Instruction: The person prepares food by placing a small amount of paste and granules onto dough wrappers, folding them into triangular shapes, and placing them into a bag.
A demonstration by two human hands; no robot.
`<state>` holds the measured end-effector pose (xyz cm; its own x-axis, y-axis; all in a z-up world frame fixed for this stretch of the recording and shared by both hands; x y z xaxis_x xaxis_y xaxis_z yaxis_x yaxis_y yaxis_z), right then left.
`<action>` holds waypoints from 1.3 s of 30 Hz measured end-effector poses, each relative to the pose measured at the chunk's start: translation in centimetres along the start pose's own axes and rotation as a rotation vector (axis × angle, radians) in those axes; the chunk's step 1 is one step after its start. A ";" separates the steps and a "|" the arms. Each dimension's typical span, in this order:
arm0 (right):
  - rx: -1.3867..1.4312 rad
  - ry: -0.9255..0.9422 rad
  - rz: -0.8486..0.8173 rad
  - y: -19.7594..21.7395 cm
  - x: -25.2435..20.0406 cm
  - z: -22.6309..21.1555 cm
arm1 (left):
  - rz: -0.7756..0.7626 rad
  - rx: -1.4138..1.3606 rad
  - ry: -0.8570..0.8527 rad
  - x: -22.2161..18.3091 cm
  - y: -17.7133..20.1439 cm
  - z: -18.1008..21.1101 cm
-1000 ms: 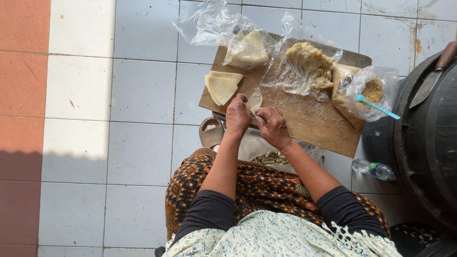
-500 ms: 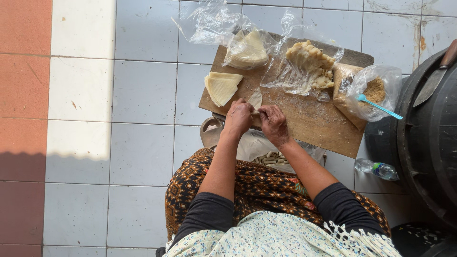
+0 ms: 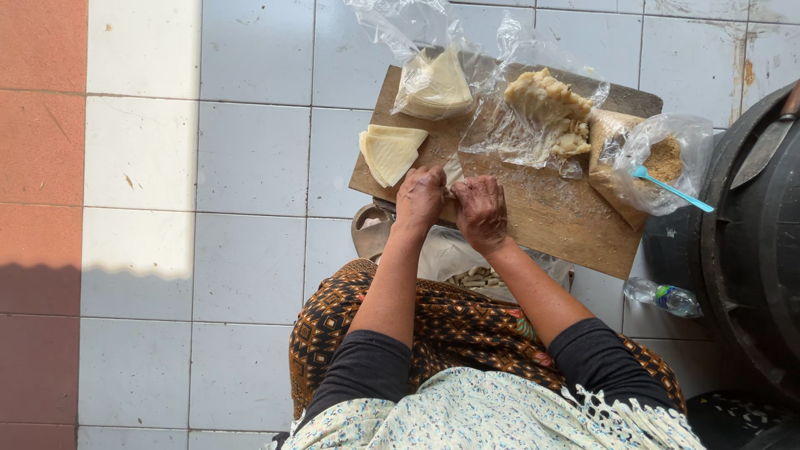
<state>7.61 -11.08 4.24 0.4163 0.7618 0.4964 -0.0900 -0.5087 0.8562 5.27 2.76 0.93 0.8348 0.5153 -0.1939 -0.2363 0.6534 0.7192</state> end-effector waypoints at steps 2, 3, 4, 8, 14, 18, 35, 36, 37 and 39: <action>-0.048 0.084 -0.043 0.3 0.0 0.0 | 0.047 0.034 -0.062 -0.3 0.3 0.2; -0.071 0.125 -0.064 0.4 0.0 -0.2 | 0.059 0.049 -0.090 -0.5 0.5 0.2; -0.061 0.130 -0.071 0.5 0.0 -0.2 | 0.071 0.063 -0.118 -0.7 0.6 0.3; 0.017 0.087 -0.086 0.5 -0.3 0.3 | 0.023 0.083 -0.149 -0.8 0.4 -0.1; 0.208 -0.243 -0.116 -2.2 -0.6 3.2 | -0.041 0.097 -0.043 1.2 -0.7 -0.7; 0.321 -0.496 -0.194 -3.2 -0.7 4.9 | -0.084 0.064 0.110 1.9 -0.4 -0.2; 0.003 0.033 -0.088 0.3 1.1 1.5 | -0.011 0.167 -0.195 0.5 -0.4 0.7; 0.034 -0.021 -0.079 -0.1 1.0 1.7 | -0.002 0.174 -0.192 0.7 -0.6 0.7; 0.046 -0.045 -0.079 -0.4 0.8 1.8 | 0.007 0.181 -0.188 0.7 -0.8 0.6; 0.068 -0.091 -0.077 -0.9 0.7 2.1 | 0.028 0.178 -0.186 0.9 -1.1 0.7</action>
<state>9.86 -10.91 3.56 0.5002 0.7617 0.4118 0.0061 -0.4787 0.8780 6.62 2.11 0.43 0.9099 0.4107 -0.0580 -0.1836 0.5241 0.8316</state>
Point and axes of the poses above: each hand's wrist, its own x-axis towards the middle knuckle, its own y-axis out of the back of the hand, z = x × y, the point moved 4 cm from there along x, towards the middle knuckle, and after that the axes turned 12 degrees about y, right-handed, at the moved point
